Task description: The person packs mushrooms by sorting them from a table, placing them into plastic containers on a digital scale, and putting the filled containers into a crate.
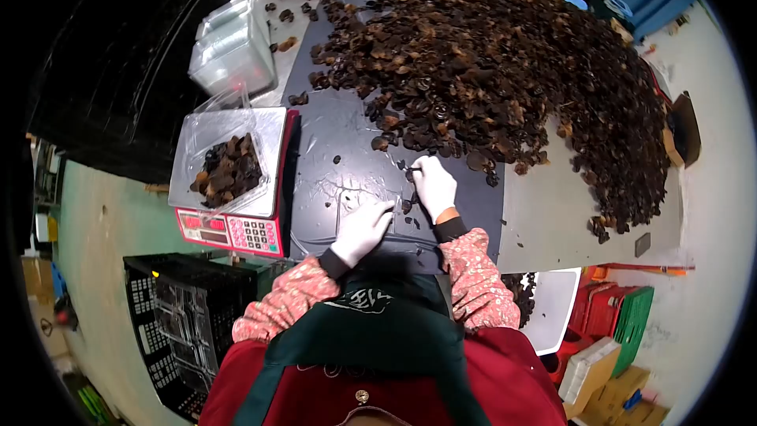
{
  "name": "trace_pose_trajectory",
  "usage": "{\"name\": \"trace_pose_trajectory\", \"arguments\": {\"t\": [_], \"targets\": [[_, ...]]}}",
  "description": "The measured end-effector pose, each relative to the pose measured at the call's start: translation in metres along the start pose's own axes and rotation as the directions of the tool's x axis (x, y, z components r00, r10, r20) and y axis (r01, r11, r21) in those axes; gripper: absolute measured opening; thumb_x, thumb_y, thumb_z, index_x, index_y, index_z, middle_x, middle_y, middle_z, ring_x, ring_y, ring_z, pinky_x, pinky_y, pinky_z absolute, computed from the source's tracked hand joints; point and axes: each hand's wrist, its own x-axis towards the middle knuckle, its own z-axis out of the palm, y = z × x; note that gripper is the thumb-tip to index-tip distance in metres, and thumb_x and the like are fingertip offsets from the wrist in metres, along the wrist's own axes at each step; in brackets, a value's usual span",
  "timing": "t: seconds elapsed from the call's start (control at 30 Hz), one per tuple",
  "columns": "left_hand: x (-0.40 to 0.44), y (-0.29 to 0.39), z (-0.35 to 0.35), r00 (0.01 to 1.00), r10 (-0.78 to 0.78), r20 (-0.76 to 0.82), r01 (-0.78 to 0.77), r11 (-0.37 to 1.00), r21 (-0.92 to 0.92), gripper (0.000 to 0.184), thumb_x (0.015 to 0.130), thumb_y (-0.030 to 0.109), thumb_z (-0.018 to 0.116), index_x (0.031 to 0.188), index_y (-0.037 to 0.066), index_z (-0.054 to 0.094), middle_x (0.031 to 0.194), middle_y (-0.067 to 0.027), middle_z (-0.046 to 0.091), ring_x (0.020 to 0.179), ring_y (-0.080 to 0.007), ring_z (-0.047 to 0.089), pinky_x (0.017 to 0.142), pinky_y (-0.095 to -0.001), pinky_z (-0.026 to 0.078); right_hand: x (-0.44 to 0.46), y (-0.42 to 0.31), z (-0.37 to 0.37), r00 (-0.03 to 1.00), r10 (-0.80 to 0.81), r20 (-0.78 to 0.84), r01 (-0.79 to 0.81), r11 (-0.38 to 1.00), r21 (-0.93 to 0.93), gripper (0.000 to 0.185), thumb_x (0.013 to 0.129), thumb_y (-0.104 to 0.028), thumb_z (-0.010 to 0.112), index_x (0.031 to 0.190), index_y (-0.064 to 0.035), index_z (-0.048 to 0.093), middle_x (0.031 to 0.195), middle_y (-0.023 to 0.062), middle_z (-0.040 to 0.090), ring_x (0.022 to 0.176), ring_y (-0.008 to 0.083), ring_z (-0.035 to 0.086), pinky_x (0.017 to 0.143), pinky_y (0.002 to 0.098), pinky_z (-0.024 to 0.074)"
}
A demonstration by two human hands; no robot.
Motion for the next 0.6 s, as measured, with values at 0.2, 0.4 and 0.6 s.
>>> {"name": "trace_pose_trajectory", "arguments": {"t": [0.2, 0.4, 0.6], "targets": [[0.029, 0.002, 0.042, 0.989, -0.084, -0.119, 0.088, 0.996, 0.027, 0.026, 0.093, 0.013, 0.054, 0.118, 0.012, 0.062, 0.097, -0.0113, 0.057, 0.084, -0.0323, 0.063, 0.07, -0.0441, 0.051, -0.006, 0.044, -0.037, 0.958, 0.248, 0.145, -0.268, 0.589, 0.763, 0.012, 0.088, -0.012, 0.066, 0.097, -0.0041, 0.067, 0.077, -0.0012, 0.062, 0.073, 0.0101, 0.059, 0.067, 0.025, 0.0481], [0.08, -0.015, 0.045, 0.994, -0.031, -0.101, 0.048, 0.984, 0.169, 0.04, 0.087, 0.004, 0.054, 0.123, 0.018, 0.064, 0.103, -0.0132, 0.057, 0.089, -0.0328, 0.063, 0.075, -0.0433, 0.052, -0.032, 0.076, -0.058, 0.922, 0.214, 0.323, -0.269, -0.246, 0.931, 0.021, 0.086, -0.004, 0.052, 0.103, -0.0004, 0.063, 0.111, 0.0127, 0.064, 0.108, 0.0322, 0.063, 0.087, 0.0457, 0.0551], [0.105, -0.016, 0.046, 0.994, -0.095, -0.047, 0.101, 0.983, 0.155, 0.011, 0.09, 0.009, 0.054, 0.099, 0.004, 0.052, 0.098, -0.0235, 0.056, 0.079, -0.0414, 0.065, 0.068, -0.0495, 0.052, -0.019, 0.047, -0.061, 0.899, 0.165, 0.406, -0.411, -0.001, 0.912, 0.021, 0.094, -0.015, 0.06, 0.111, -0.0037, 0.063, 0.096, 0.0045, 0.065, 0.08, 0.0152, 0.063, 0.067, 0.0309, 0.0514]]}}
